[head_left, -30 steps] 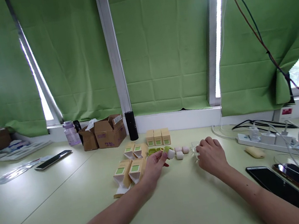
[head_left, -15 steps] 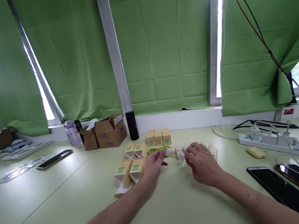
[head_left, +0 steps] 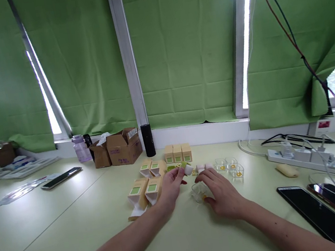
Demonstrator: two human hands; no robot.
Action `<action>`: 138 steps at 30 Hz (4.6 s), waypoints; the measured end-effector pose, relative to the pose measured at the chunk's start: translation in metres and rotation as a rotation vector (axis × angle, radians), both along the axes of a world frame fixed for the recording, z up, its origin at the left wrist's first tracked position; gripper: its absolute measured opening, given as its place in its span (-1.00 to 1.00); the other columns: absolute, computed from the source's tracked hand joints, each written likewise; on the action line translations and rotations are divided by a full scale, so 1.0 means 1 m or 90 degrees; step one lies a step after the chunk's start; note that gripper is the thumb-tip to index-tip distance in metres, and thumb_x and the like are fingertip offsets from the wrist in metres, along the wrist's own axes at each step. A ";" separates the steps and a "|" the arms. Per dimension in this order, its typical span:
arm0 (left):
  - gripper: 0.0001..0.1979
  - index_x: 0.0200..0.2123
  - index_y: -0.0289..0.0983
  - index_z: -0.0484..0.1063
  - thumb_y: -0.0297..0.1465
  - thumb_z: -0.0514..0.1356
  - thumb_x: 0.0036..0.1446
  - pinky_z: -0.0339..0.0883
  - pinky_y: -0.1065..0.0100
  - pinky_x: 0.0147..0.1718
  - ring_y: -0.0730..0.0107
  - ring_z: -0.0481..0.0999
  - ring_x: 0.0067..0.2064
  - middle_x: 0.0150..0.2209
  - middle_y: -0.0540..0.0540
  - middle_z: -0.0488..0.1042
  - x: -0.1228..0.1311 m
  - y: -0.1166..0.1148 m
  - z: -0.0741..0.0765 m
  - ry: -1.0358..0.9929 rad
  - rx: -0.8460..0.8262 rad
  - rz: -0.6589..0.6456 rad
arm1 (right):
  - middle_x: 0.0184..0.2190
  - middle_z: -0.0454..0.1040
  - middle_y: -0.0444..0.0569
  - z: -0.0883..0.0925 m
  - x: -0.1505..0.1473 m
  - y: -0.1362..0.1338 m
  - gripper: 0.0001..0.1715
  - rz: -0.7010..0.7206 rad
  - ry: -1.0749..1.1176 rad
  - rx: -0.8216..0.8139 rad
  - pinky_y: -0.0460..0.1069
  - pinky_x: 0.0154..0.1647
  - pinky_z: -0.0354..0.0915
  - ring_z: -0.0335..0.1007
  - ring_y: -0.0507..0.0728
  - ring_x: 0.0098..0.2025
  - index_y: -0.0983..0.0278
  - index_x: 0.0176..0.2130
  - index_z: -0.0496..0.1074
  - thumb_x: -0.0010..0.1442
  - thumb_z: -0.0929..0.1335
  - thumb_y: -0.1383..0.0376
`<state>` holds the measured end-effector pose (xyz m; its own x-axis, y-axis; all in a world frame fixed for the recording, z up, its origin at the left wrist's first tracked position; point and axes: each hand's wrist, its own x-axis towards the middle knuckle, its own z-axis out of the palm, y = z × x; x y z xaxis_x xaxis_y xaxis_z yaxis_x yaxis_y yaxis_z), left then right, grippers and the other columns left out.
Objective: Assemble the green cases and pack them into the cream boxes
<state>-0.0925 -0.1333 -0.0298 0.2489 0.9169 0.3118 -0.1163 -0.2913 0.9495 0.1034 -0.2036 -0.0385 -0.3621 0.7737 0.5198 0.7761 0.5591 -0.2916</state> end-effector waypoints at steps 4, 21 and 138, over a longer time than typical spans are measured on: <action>-0.44 -0.21 -0.31 0.62 0.12 0.30 0.12 0.45 0.29 -0.23 0.25 0.52 -0.20 -0.19 -0.17 0.62 0.000 0.000 0.000 0.008 0.002 0.002 | 0.21 0.39 0.13 -0.014 0.007 0.007 -0.15 0.018 0.123 -0.134 0.18 0.27 0.25 0.31 0.30 0.23 0.22 0.19 0.29 -0.08 0.43 0.54; -0.45 -0.24 -0.31 0.61 0.12 0.32 0.11 0.44 0.30 -0.24 0.28 0.49 -0.22 -0.25 -0.14 0.59 -0.001 0.000 0.000 -0.029 -0.003 0.023 | -0.19 0.61 0.04 -0.014 0.004 0.024 -0.48 0.317 0.860 -0.497 0.14 0.01 0.38 0.56 0.24 -0.11 0.25 -0.02 0.58 0.07 0.55 0.07; -0.54 -0.04 -0.23 0.63 -0.06 0.38 0.11 0.43 0.15 -0.11 0.02 0.59 -0.06 -0.02 -0.24 0.65 0.003 -0.013 -0.003 0.183 0.106 -0.005 | -0.02 0.44 0.00 -0.020 -0.002 0.022 -0.31 0.195 0.642 -0.286 0.15 -0.02 0.43 0.48 0.20 -0.07 0.03 0.13 0.35 0.10 0.57 0.02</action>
